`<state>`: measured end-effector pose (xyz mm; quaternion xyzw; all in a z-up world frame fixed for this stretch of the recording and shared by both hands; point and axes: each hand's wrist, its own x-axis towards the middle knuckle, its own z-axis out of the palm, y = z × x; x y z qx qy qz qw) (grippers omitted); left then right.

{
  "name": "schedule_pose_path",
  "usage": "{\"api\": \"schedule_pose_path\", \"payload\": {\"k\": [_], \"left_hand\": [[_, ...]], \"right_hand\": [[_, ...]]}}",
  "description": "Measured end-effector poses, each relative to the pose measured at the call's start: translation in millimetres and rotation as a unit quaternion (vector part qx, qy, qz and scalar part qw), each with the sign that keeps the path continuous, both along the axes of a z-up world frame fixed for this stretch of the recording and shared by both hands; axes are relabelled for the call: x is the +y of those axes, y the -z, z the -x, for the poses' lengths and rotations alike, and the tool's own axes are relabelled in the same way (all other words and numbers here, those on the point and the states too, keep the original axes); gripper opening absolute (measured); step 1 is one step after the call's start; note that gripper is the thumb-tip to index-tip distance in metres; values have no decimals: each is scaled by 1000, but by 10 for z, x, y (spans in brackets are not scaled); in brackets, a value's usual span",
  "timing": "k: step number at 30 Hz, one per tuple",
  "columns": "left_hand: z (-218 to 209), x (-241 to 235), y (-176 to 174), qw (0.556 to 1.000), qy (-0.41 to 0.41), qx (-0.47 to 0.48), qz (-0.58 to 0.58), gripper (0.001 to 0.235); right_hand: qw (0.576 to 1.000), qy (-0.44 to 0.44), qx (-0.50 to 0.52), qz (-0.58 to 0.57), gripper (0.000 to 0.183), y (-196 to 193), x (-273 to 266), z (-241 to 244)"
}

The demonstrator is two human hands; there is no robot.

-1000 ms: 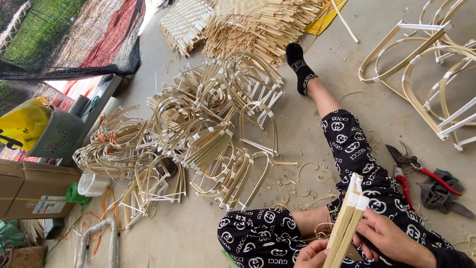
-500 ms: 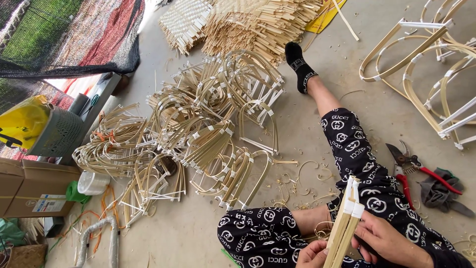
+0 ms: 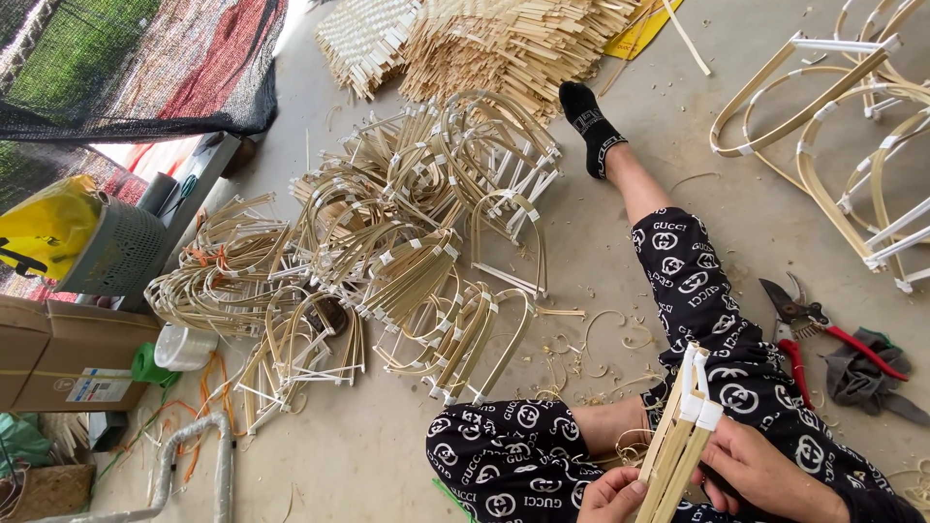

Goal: Assembling and trimming bamboo strips to create furniture frame components.

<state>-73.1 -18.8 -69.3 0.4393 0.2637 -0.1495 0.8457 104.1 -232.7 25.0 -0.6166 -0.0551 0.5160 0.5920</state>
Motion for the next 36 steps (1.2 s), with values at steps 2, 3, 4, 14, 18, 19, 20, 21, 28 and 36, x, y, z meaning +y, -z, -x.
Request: {"api": "schedule_pose_path", "payload": {"k": [2,3,4,14,18,19,20,21,28,36], "left_hand": [[11,6,-29,1000,6,-7,-3,26],[14,9,-43,1000,13,-14,-5,26],[4,3,-89,1000,13,-13,-5,26],[35,-4,-374,999,-22,-25,36,23],[-35,-16,-739,999,-12,7,37,22],[-44,-20,-774,999,-12,8,38,22],[-60,-19,-811,999,-13,14,46,22],[-75,-19,-849,998,-14,20,53,22],[36,31,-419,998,-34,44,34,28],[-330,85,-1417,999,0,-2,43,27]], "right_hand": [[1000,0,0,-1,15,-17,9,1],[1000,0,0,-2,15,-25,13,0],[1000,0,0,-2,15,-68,22,1],[1000,7,-7,25,22,-276,79,16],[999,34,-40,-4,20,-180,60,54],[999,33,-39,-3,20,-132,43,62],[997,48,-51,-22,20,-85,29,65],[995,62,-63,-41,20,-39,14,69],[999,18,6,26,23,66,-36,-4],[1000,19,3,17,28,-336,29,-86]]}}
